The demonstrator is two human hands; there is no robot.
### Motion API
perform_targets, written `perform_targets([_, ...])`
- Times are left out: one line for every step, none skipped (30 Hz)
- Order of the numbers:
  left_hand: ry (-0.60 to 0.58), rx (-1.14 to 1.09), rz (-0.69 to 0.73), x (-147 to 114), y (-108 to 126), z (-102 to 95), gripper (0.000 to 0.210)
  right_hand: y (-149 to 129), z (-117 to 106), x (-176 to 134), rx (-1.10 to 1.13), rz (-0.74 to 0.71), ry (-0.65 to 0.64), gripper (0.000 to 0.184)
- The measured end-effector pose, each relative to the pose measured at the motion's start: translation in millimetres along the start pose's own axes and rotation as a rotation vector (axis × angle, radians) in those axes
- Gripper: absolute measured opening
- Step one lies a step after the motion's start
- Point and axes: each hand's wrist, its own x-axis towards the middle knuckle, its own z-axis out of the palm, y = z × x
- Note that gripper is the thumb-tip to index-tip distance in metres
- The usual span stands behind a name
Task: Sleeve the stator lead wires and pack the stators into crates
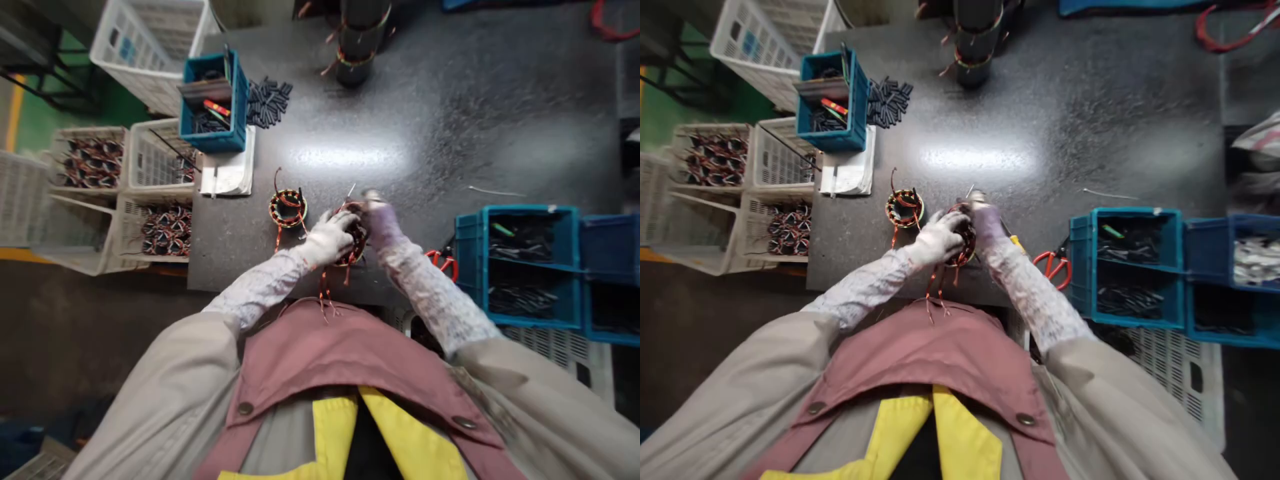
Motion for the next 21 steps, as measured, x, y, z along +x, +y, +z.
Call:
perform_targets([0.038, -0.021, -0.007, -11.4, 5.9, -1.2, 0.026, 1.4, -10.7, -8.4, 0.092, 0.049, 0.029, 0.068])
perform_targets([0.048, -0.052, -0.036, -20.5, 12.5, -0.4, 0.028, 2.7, -18.7, -17.0, 0.151, 0.079, 0.057, 0.07])
perform_targets([-0.007, -0.081, -0.06, -26.0, 19.5, 2.7, 0.028, 3.5, -22.3, -24.8, 0.18, 0.098, 0.076, 0.072])
perform_targets([-0.106, -0.097, -0.086, -27.4, 26.1, 7.7, 0.027, 3.6, -20.7, -30.7, 0.181, 0.109, 0.089, 0.074])
perform_targets([-0.189, -0.1, -0.168, -24.9, 32.1, 14.0, 0.031, 3.1, -14.6, -34.2, 0.169, 0.119, 0.088, 0.075])
perform_targets([-0.247, -0.098, -0.24, -19.3, 36.8, 20.9, 0.036, 2.0, -5.6, -35.2, 0.158, 0.129, 0.072, 0.076])
perform_targets([-0.281, -0.094, -0.295, -12.0, 40.0, 27.4, 0.041, 0.5, 4.0, -34.3, 0.164, 0.143, 0.048, 0.076])
perform_targets([-0.29, -0.092, -0.33, -4.3, 41.5, 32.6, 0.044, -0.9, 12.1, -32.4, 0.19, 0.159, 0.031, 0.076])
perform_targets([-0.288, -0.094, -0.33, 2.4, 41.0, 35.7, 0.046, -1.8, 16.8, -30.7, 0.231, 0.178, 0.022, 0.076])
perform_targets([-0.287, -0.099, -0.306, 7.3, 38.5, 36.3, 0.046, -1.9, 17.4, -30.2, 0.275, 0.198, 0.024, 0.075])
perform_targets([-0.29, -0.103, -0.292, 9.7, 34.1, 34.1, 0.045, -1.0, 14.0, -31.5, 0.312, 0.214, 0.043, 0.074])
perform_targets([-0.296, -0.102, -0.277, 9.6, 27.9, 29.3, 0.044, 1.0, 7.5, -35.0, 0.338, 0.224, 0.083, 0.073])
perform_targets([-0.295, -0.11, -0.247, 6.9, 20.3, 22.1, 0.042, 4.1, -0.7, -40.6, 0.352, 0.23, 0.134, 0.07])
perform_targets([-0.287, -0.145, -0.196, 2.1, 11.5, 13.0, 0.039, 8.2, -9.0, -47.8, 0.357, 0.237, 0.186, 0.065])
perform_targets([-0.261, -0.219, -0.139, -4.6, 2.2, 2.6, 0.034, 12.9, -16.2, -56.2, 0.357, 0.25, 0.23, 0.06])
perform_targets([-0.213, -0.329, -0.09, -12.5, -7.2, -8.5, 0.03, 18.1, -21.5, -65.1, 0.358, 0.269, 0.268, 0.055])
perform_targets([-0.142, -0.461, -0.057, -21.1, -16.2, -19.6, 0.027, 23.5, -24.3, -73.8, 0.357, 0.293, 0.297, 0.05])
perform_targets([-0.05, -0.591, -0.065, -29.8, -24.7, -30.1, 0.027, 28.8, -25.0, -81.8, 0.353, 0.317, 0.317, 0.046])
perform_targets([0.045, -0.68, -0.105, -37.9, -32.5, -39.2, 0.028, 33.6, -23.8, -88.6, 0.34, 0.331, 0.338, 0.042])
perform_targets([0.127, -0.712, -0.157, -44.7, -39.9, -46.6, 0.029, 37.9, -21.5, -93.9, 0.311, 0.323, 0.357, 0.04])
perform_targets([0.188, -0.689, -0.203, -49.8, -47.0, -51.8, 0.029, 41.5, -18.6, -97.6, 0.259, 0.289, 0.372, 0.037])
